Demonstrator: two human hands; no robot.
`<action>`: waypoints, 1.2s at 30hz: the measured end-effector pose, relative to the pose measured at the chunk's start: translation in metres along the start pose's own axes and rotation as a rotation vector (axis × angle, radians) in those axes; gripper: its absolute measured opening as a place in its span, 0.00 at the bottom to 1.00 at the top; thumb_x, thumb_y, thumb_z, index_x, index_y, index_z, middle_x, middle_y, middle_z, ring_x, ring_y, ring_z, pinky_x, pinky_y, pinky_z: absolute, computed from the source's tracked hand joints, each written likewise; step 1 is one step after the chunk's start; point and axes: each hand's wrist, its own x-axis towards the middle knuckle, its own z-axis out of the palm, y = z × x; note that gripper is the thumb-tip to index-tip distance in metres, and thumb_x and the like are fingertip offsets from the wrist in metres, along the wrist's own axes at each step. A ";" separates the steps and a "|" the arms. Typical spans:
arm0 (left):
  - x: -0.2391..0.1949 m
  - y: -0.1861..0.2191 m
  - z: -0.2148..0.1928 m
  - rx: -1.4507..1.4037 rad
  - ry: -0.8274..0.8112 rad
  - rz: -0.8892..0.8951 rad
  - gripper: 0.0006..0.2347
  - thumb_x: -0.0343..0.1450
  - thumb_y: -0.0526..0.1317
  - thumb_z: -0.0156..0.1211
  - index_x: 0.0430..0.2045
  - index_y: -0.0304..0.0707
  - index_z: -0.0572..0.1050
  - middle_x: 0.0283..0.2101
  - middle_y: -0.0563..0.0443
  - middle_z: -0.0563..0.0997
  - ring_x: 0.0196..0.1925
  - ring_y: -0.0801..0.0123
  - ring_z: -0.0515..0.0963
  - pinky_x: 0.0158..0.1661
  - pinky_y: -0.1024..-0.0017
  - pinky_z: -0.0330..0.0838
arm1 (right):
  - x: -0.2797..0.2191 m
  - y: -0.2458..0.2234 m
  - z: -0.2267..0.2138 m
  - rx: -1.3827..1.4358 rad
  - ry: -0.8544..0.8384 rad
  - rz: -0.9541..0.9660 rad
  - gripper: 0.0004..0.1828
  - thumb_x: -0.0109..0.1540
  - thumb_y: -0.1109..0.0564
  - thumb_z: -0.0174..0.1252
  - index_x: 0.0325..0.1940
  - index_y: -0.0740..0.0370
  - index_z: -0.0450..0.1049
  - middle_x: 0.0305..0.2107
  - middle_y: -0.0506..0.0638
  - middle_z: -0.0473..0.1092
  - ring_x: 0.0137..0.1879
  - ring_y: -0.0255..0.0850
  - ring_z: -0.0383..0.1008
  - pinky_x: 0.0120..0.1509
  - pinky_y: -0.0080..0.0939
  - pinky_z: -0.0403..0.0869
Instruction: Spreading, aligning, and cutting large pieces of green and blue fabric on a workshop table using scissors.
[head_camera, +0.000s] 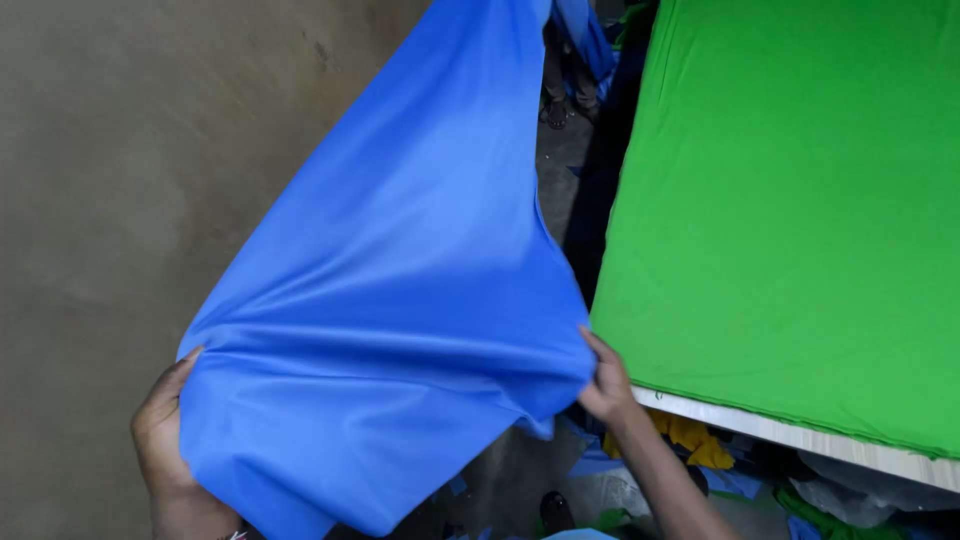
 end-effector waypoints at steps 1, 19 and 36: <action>0.030 -0.018 -0.015 -0.003 -0.002 0.000 0.10 0.66 0.41 0.66 0.39 0.43 0.82 0.46 0.53 0.85 0.49 0.78 0.85 0.55 0.79 0.83 | -0.017 -0.017 -0.014 -0.001 -0.001 -0.004 0.27 0.59 0.53 0.63 0.61 0.61 0.72 0.49 0.58 0.76 0.52 0.47 0.77 0.68 0.52 0.73; -0.039 -0.255 0.108 0.658 -0.688 0.198 0.34 0.71 0.54 0.67 0.63 0.22 0.65 0.50 0.18 0.74 0.56 0.33 0.76 0.54 0.48 0.72 | -0.099 -0.012 0.023 -0.771 -0.169 -0.470 0.07 0.63 0.61 0.63 0.44 0.65 0.77 0.22 0.51 0.75 0.24 0.33 0.76 0.27 0.30 0.77; -0.053 -0.397 0.194 -0.553 -0.397 -0.564 0.07 0.77 0.40 0.56 0.46 0.46 0.78 0.52 0.36 0.82 0.57 0.45 0.80 0.62 0.42 0.67 | -0.105 -0.064 0.037 -0.958 0.148 -0.857 0.08 0.65 0.55 0.66 0.44 0.60 0.76 0.26 0.46 0.64 0.34 0.33 0.66 0.44 0.35 0.73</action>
